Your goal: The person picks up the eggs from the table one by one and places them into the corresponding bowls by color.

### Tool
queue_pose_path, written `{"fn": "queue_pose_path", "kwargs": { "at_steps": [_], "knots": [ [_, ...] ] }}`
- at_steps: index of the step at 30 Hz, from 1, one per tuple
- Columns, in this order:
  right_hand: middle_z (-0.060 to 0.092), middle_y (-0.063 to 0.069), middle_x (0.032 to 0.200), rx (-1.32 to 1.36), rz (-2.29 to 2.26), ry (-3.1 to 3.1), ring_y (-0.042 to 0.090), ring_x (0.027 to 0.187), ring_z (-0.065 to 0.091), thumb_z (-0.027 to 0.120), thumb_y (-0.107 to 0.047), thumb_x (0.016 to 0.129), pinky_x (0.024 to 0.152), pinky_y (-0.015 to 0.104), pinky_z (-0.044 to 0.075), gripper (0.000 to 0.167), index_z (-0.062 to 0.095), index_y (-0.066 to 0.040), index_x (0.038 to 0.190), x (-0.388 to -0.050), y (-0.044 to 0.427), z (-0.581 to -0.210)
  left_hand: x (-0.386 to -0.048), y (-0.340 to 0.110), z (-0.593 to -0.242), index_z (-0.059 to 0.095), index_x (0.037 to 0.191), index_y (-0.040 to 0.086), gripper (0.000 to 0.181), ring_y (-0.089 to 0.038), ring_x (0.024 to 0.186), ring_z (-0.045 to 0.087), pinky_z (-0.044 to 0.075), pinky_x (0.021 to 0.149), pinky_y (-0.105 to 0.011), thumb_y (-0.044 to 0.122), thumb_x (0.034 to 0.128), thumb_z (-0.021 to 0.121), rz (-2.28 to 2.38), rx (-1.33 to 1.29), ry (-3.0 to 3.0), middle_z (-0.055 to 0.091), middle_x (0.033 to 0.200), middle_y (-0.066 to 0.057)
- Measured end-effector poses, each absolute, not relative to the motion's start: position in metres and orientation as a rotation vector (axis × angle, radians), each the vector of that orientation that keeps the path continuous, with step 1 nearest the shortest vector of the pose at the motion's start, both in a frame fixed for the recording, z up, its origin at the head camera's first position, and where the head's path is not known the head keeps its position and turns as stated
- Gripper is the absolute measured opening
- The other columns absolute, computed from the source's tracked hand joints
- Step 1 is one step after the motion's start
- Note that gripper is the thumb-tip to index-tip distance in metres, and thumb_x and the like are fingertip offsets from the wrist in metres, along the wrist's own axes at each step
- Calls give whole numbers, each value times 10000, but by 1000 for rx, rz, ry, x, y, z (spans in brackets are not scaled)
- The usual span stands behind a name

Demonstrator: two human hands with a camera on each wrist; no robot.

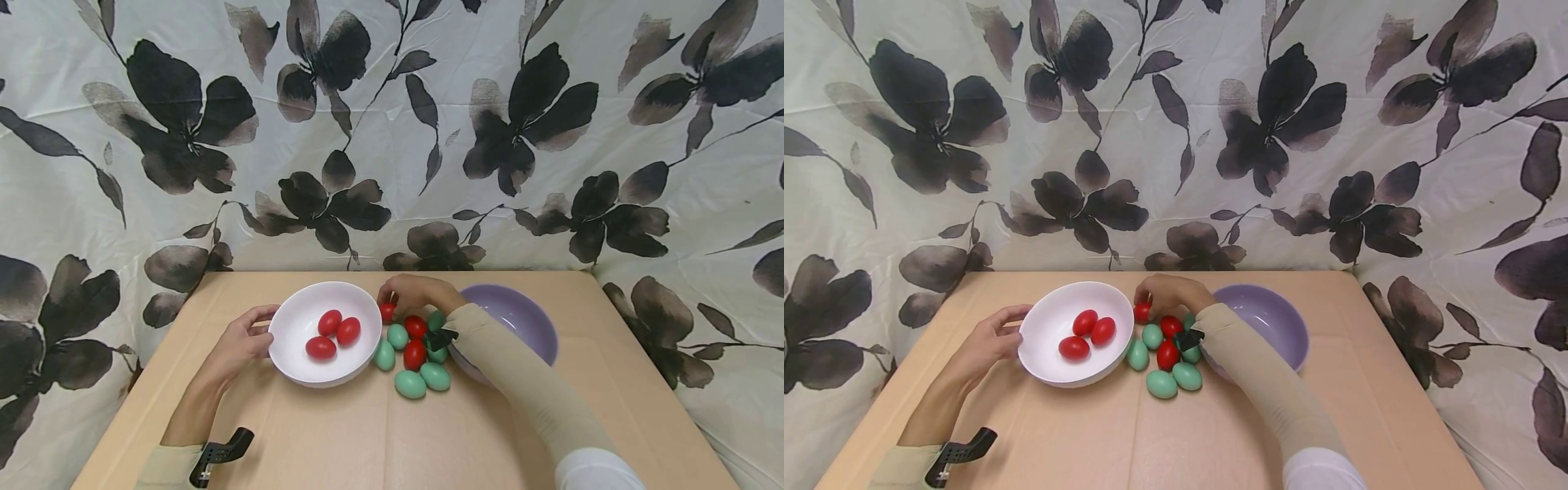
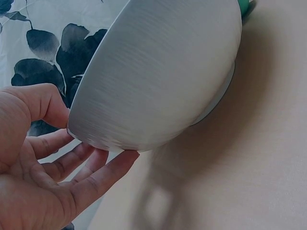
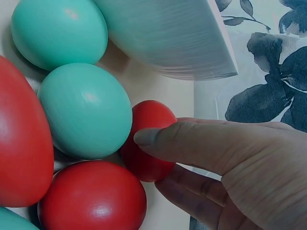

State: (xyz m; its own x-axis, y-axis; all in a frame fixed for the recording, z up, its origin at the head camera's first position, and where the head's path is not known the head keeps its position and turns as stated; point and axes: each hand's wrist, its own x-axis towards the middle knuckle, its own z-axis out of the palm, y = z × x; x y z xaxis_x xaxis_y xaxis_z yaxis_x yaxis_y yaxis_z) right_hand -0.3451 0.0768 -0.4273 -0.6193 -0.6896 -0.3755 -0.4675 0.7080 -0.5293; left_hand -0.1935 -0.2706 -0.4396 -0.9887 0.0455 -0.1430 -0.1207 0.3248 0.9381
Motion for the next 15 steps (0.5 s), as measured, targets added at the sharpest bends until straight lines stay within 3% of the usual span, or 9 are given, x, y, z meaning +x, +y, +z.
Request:
{"fn": "queue_pose_path", "kwargs": {
  "at_steps": [15],
  "knots": [
    [700,-21,1135,-903,-507,2331,175,1051,634,792,-103,861,837,257,579,343,708,-224,1171,-347,77,-430,-195,-272,-440,400,1519,38,633,-364,1217,572,607,745,-328,-19,910,562,1751,-58,2427,437,1497,-261]
  ]
}}
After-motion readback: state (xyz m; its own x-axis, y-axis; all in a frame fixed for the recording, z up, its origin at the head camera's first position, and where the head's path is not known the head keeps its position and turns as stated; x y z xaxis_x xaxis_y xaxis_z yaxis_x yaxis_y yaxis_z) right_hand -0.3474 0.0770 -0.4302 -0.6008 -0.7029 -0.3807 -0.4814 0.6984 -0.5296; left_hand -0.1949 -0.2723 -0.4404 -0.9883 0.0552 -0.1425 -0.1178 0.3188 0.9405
